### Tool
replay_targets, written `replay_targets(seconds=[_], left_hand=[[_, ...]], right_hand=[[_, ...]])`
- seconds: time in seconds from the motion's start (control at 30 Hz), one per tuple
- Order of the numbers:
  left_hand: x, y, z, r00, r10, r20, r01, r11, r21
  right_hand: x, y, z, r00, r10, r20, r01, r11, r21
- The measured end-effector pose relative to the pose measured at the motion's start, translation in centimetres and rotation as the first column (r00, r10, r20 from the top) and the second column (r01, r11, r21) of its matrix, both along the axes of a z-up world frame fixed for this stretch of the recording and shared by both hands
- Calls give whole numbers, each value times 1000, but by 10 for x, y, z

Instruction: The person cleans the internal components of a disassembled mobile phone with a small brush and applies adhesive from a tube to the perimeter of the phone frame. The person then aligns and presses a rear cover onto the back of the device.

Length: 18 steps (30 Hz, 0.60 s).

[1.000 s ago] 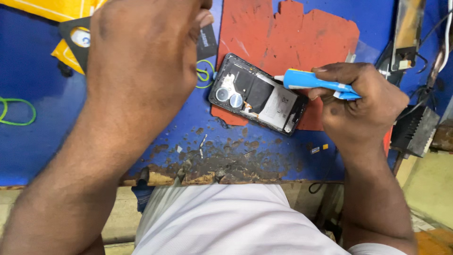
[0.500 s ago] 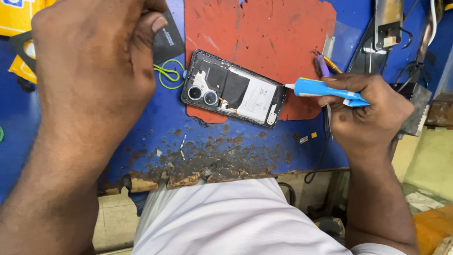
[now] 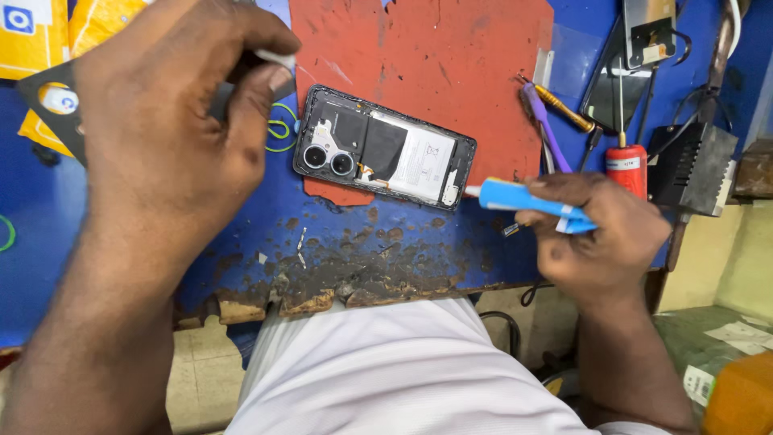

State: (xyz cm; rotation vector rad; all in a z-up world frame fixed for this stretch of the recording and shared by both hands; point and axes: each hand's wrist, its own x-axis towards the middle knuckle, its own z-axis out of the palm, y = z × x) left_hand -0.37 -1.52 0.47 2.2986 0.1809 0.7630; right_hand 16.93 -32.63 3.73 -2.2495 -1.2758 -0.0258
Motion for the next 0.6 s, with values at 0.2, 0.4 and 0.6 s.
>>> replay_targets(seconds=[0.2, 0.4, 0.6], left_hand=[[18, -31, 12, 996, -58, 65, 76, 942, -328], [26, -99, 19, 929, -199, 313, 366, 368, -854], [26, -128, 18, 917, -150, 369, 398, 308, -864]], right_hand=[[2, -20, -22, 692, 222, -687, 232, 833, 503], [-20, -7, -63, 74, 531, -844, 544, 688, 480], [-28, 0, -64, -138, 605, -784, 597, 682, 422]])
